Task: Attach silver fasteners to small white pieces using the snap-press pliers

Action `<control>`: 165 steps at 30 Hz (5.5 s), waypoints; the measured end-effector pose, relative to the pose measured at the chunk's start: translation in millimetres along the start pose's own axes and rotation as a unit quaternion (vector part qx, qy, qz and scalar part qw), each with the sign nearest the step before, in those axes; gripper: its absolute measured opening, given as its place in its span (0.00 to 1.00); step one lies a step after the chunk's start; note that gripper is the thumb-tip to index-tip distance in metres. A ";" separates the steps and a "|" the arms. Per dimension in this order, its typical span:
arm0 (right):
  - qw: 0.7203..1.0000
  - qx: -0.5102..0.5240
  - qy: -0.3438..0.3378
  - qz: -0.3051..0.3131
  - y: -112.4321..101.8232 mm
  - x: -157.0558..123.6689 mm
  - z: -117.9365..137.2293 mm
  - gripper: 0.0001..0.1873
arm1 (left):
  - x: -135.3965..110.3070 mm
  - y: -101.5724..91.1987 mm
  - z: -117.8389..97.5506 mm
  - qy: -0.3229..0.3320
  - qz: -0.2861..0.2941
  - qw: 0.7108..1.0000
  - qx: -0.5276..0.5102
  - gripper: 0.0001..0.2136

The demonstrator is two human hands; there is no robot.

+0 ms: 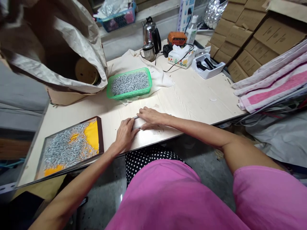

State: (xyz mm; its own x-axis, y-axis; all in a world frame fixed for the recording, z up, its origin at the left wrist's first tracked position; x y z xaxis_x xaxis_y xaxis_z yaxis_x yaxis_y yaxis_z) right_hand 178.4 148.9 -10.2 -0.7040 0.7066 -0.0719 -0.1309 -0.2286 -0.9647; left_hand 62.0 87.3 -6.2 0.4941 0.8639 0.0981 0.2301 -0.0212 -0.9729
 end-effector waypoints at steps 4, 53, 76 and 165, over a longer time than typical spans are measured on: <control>1.000 0.002 0.021 0.023 -8.7 11.4 -6.4 0.19 | -31.2 7.0 -36.1 0.050 -0.066 0.997 -0.011 0.24; 0.974 0.167 0.043 -0.145 -30.0 1.8 38.9 0.13 | -79.8 -66.3 223.9 -0.313 -0.083 0.946 0.016 0.10; 0.996 0.000 0.079 -0.029 33.2 -17.5 57.4 0.10 | -79.6 -0.9 71.9 -0.343 -0.015 0.853 -0.393 0.19; 0.997 -0.060 0.044 0.017 11.0 -13.7 38.9 0.11 | 1.2 1.3 -6.2 0.065 0.180 0.981 0.011 0.09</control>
State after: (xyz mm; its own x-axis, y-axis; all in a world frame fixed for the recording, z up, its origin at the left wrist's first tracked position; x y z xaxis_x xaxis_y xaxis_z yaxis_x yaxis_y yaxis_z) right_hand 159.4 110.6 -10.0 -0.6418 0.7571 -0.1222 -0.0192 -0.1752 -0.9843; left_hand 68.1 85.2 -6.0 0.6425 0.7314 -0.2286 0.0036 -0.3012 -0.9535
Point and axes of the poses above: each hand's wrist, its own x-axis towards the middle knuckle, its own y-axis out of the palm, z = x × y, the point moved 7 cm from there along x, towards the middle knuckle, and after that the axes turned 13 degrees about y, right-handed, at the moved point
